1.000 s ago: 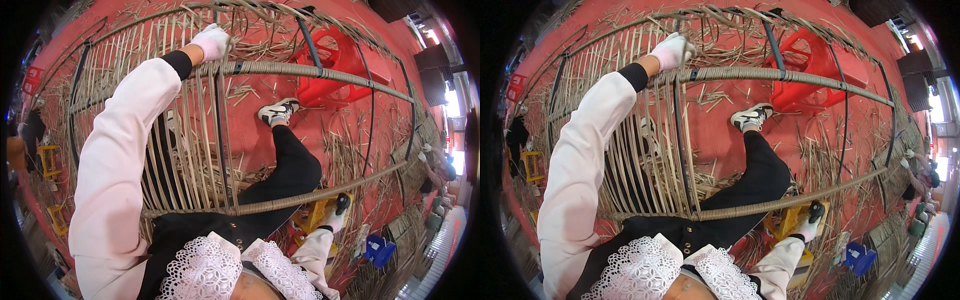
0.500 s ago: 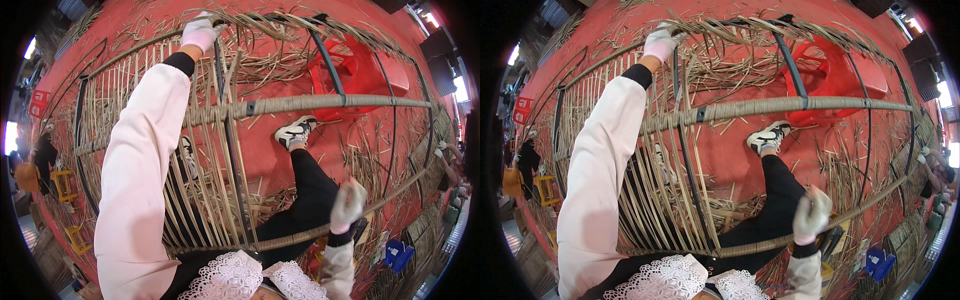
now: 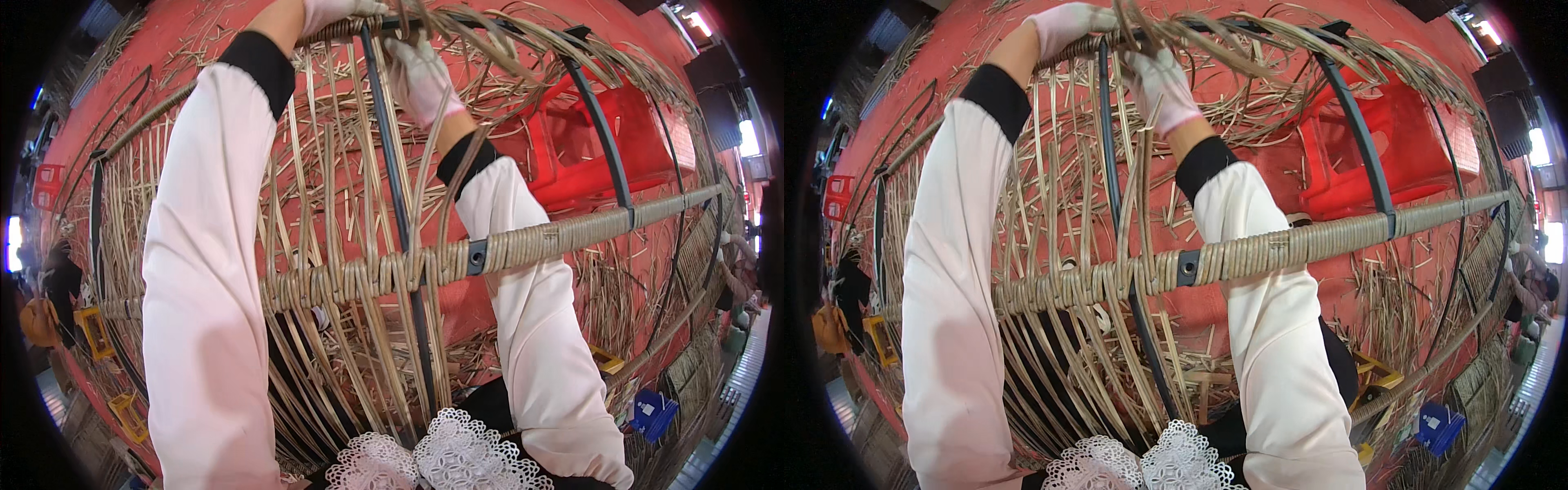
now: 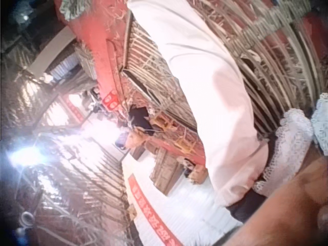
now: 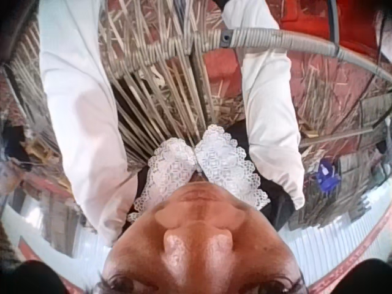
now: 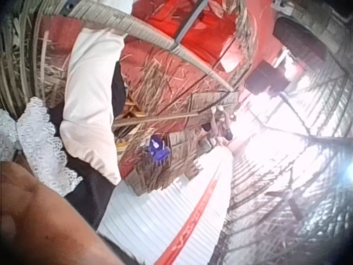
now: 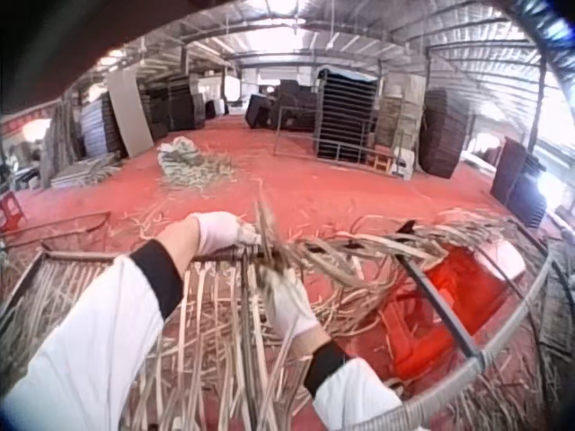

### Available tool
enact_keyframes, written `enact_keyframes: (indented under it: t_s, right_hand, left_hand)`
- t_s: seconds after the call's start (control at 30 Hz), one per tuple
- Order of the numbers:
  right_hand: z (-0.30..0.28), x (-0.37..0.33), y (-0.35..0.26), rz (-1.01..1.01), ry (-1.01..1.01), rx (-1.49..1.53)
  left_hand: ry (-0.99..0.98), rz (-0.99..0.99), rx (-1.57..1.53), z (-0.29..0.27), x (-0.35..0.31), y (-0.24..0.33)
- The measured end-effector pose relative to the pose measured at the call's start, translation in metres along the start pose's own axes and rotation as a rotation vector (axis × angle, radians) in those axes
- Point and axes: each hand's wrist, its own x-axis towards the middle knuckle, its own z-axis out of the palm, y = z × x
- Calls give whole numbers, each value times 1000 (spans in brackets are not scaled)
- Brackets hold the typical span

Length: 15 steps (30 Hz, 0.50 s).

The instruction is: The person sits on the floor and weaves thin bamboo strips around a metal frame to form a basket. They repeatedly thread strips through the frame, pull them tight, and use a staple gun to secure the ends.

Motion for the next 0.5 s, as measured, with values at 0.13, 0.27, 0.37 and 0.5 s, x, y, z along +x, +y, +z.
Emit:
enact_keyframes:
  t_s: [0.13, 0.27, 0.37, 0.5]
  right_hand:
    - [-13, 16, 2, -574, -203, -1303]
    - [1, -10, -21, -356, 105, -908]
    - [12, -29, -53, 28, 80, -124]
    - [22, -37, -77, 55, 22, 18]
  left_hand:
    - [70, 111, 838, 12, 12, 11]
    - [193, -31, 539, 18, -31, 21]
    - [118, 686, 279, 24, -62, 25]
    - [252, 655, 578, 33, -66, 27]
